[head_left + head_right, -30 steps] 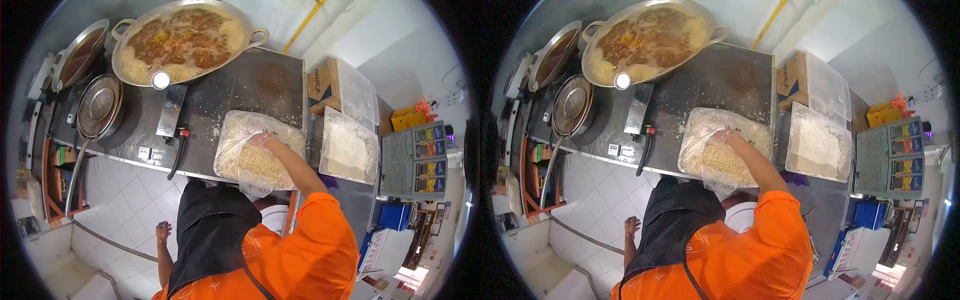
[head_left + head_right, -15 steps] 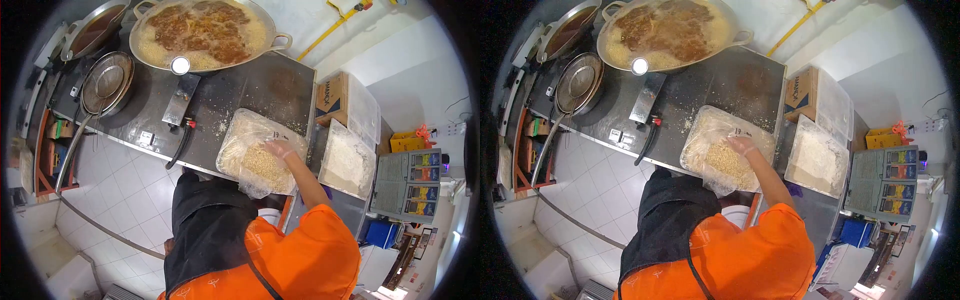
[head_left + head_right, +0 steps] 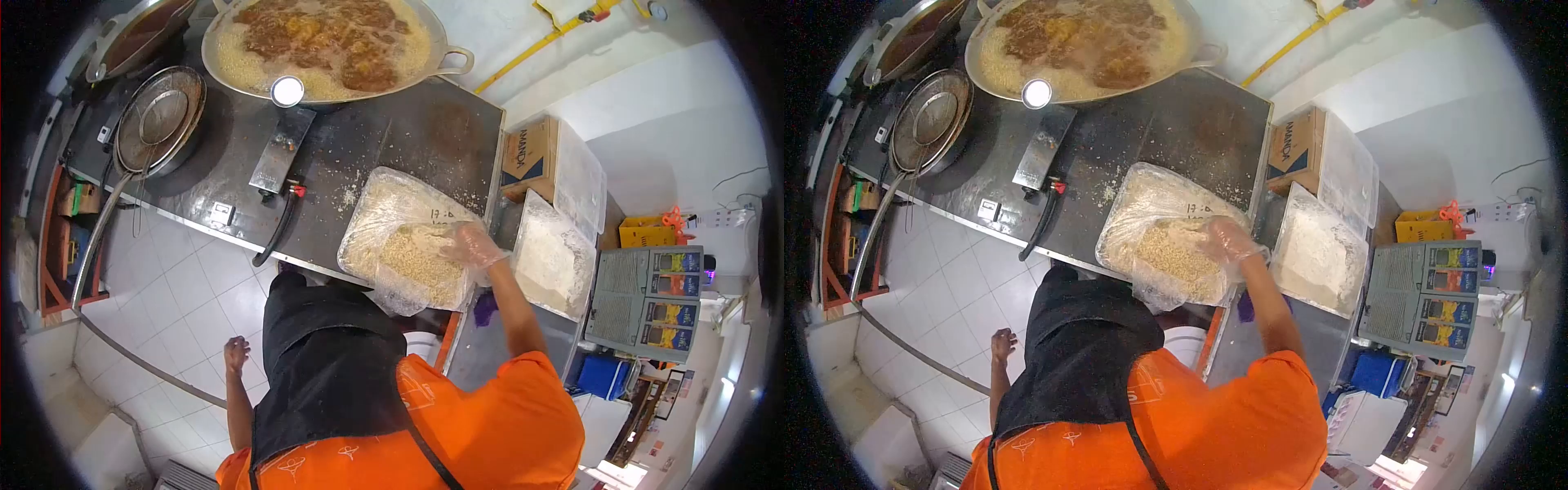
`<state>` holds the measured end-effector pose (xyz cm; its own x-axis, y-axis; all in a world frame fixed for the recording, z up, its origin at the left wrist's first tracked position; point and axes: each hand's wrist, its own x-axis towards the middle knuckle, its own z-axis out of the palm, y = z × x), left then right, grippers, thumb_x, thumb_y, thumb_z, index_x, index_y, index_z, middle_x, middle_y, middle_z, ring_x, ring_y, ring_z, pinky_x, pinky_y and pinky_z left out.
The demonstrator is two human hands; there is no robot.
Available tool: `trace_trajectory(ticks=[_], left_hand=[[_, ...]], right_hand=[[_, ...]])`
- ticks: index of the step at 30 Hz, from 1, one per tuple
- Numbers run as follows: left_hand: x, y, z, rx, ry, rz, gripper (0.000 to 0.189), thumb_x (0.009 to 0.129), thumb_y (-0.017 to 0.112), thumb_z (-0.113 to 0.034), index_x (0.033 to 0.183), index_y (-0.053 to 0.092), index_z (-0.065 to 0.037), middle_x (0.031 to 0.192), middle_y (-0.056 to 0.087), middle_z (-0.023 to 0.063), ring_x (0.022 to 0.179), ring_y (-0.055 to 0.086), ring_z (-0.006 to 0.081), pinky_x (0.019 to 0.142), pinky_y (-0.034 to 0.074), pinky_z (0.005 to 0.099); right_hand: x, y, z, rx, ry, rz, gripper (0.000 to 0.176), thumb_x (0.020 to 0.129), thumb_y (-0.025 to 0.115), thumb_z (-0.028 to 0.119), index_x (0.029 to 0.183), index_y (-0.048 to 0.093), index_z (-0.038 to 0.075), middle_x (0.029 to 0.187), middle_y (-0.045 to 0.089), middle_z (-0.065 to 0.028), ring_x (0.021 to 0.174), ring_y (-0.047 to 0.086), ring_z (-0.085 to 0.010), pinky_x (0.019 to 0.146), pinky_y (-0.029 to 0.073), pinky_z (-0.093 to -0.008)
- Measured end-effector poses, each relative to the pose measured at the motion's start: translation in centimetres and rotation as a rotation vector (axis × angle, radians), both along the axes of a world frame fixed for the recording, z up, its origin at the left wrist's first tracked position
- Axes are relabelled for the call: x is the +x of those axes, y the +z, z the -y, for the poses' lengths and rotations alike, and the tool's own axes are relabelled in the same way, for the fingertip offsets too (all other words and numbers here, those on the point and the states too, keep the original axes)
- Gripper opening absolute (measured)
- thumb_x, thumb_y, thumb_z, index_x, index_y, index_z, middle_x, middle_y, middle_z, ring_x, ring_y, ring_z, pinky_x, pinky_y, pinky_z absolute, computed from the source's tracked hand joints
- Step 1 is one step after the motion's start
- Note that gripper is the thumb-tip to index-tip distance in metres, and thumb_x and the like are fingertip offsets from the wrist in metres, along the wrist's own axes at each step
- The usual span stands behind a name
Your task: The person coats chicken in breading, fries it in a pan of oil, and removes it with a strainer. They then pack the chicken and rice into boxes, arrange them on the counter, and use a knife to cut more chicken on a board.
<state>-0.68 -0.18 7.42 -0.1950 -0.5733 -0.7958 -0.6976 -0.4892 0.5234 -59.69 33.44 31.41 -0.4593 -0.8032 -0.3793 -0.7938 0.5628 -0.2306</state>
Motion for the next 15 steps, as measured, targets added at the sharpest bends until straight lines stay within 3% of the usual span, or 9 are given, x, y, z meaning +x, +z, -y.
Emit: trace_trajectory(ticks=[3,6,11,13,15], left_hand=[[0.0,0.3,0.5,-0.008,0.003,-0.008,0.031,0.093,0.053,-0.028,0.11,0.058,-0.003,0.084,0.065,0.0071,0.069,0.062,0.014,0.054,0.045,0.0262],[0.5,-1.1,0.2,0.05,0.029,-0.02,0.031,0.093,0.054,-0.028,0.109,0.059,-0.002,0.084,0.065,0.0072,0.07,0.063,0.0145,0.053,0.046,0.0264],[2.7,-3.4,-2.8,0.135,0.124,0.039,0.029,0.091,0.053,-0.027,0.107,0.059,-0.003,0.083,0.065,0.0072,0.069,0.063,0.0163,0.053,0.047,0.0296],[4.6,-5.7,-4.0,0.086,-0.03,-0.001,0.03,0.089,0.054,-0.028,0.105,0.058,-0.004,0.083,0.065,0.0079,0.068,0.063,0.0179,0.053,0.047,0.0319],[4.7,-4.8,-5.3,-0.006,-0.047,-0.052,0.03,0.088,0.054,-0.029,0.104,0.058,-0.004,0.083,0.064,0.0085,0.067,0.062,0.0191,0.052,0.047,0.033]], right_hand=[[-0.4,6.9,2.5,0.15,-0.058,0.07,0.049,0.077,0.069,0.04,0.108,0.067,0.004,0.104,0.063,-0.0229,0.1,0.059,-0.0361,0.092,0.046,-0.0397],[-2.6,12.6,5.0,0.278,0.071,0.047,0.049,0.072,0.075,0.041,0.102,0.069,0.003,0.103,0.063,-0.0206,0.099,0.059,-0.0346,0.091,0.046,-0.0384],[-7.5,21.2,12.0,0.1,0.236,-0.038,0.046,0.067,0.082,0.037,0.096,0.068,0.004,0.105,0.062,-0.0133,0.098,0.06,-0.0292,0.088,0.047,-0.0365],[-8.4,24.6,16.4,-0.121,0.098,-0.046,0.046,0.066,0.084,0.033,0.098,0.067,0.005,0.105,0.063,-0.011,0.099,0.06,-0.0273,0.089,0.048,-0.0357],[-8.7,28.2,23.6,0.052,0.259,-0.228,0.049,0.065,0.085,0.031,0.102,0.067,0.006,0.107,0.062,-0.0112,0.1,0.06,-0.0269,0.089,0.049,-0.036]])
